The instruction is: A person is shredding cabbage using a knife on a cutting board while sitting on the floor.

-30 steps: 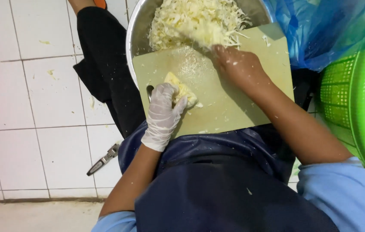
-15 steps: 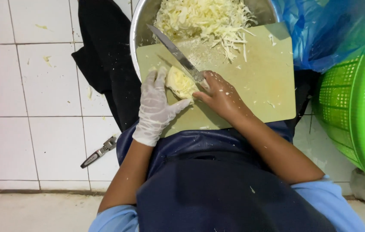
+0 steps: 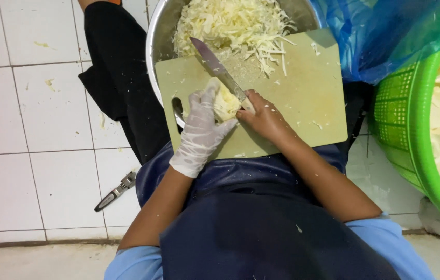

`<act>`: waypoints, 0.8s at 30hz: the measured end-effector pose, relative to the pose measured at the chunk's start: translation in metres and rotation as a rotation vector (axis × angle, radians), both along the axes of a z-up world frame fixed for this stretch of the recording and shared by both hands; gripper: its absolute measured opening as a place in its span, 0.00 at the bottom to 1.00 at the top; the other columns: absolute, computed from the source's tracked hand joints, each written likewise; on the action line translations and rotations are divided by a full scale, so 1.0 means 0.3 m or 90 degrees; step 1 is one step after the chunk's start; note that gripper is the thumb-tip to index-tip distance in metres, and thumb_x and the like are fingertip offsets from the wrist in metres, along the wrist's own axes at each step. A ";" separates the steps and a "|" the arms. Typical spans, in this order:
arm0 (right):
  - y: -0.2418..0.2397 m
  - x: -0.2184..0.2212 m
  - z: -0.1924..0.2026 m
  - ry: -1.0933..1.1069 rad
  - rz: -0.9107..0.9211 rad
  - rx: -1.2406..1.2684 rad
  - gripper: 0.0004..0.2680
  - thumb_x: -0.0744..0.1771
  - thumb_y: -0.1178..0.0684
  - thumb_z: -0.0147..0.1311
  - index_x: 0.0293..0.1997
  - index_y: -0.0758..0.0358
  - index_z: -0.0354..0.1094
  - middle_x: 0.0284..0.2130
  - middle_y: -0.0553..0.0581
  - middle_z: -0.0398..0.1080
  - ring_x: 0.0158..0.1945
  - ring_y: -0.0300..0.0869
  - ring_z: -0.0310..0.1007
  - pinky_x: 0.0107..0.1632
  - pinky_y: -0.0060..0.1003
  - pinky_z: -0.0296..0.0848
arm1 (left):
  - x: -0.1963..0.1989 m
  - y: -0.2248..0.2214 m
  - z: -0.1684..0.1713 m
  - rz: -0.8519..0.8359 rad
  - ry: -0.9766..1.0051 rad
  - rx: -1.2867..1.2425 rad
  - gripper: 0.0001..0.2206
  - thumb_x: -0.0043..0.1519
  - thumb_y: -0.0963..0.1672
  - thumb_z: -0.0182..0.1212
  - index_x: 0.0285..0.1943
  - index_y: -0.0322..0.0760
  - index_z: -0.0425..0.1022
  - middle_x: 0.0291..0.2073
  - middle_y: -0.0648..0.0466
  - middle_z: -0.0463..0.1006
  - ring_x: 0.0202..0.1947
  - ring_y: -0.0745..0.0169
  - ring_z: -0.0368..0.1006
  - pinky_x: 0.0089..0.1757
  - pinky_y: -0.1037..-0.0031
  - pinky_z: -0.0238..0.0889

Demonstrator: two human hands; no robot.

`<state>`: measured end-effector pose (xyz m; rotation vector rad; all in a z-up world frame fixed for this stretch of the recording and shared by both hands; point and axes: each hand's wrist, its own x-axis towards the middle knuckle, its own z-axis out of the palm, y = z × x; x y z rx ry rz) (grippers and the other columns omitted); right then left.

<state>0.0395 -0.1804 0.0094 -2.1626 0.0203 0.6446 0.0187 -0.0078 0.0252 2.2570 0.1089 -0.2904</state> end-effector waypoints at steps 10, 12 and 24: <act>-0.116 -0.089 0.068 -0.174 0.099 -0.138 0.14 0.69 0.48 0.40 0.60 0.61 0.56 0.46 0.71 0.69 0.49 0.61 0.69 0.49 0.57 0.69 | 0.044 0.003 0.015 0.089 0.070 -0.060 0.44 0.40 0.51 0.78 0.67 0.49 0.58 0.55 0.43 0.64 0.58 0.36 0.63 0.60 0.60 0.51; -0.129 -0.128 0.153 -0.156 0.099 -0.140 0.14 0.69 0.48 0.39 0.59 0.63 0.56 0.48 0.71 0.69 0.49 0.62 0.69 0.49 0.58 0.69 | 0.051 -0.002 -0.025 0.113 0.072 -0.059 0.45 0.38 0.52 0.79 0.67 0.53 0.59 0.57 0.43 0.66 0.60 0.38 0.61 0.62 0.63 0.44; -0.094 -0.166 0.188 -0.188 0.185 -0.228 0.15 0.69 0.47 0.40 0.59 0.63 0.60 0.53 0.65 0.67 0.51 0.55 0.70 0.50 0.49 0.71 | 0.042 0.203 0.161 0.165 -0.023 -0.180 0.49 0.45 0.41 0.77 0.73 0.37 0.43 0.65 0.29 0.51 0.61 0.26 0.55 0.58 0.48 0.54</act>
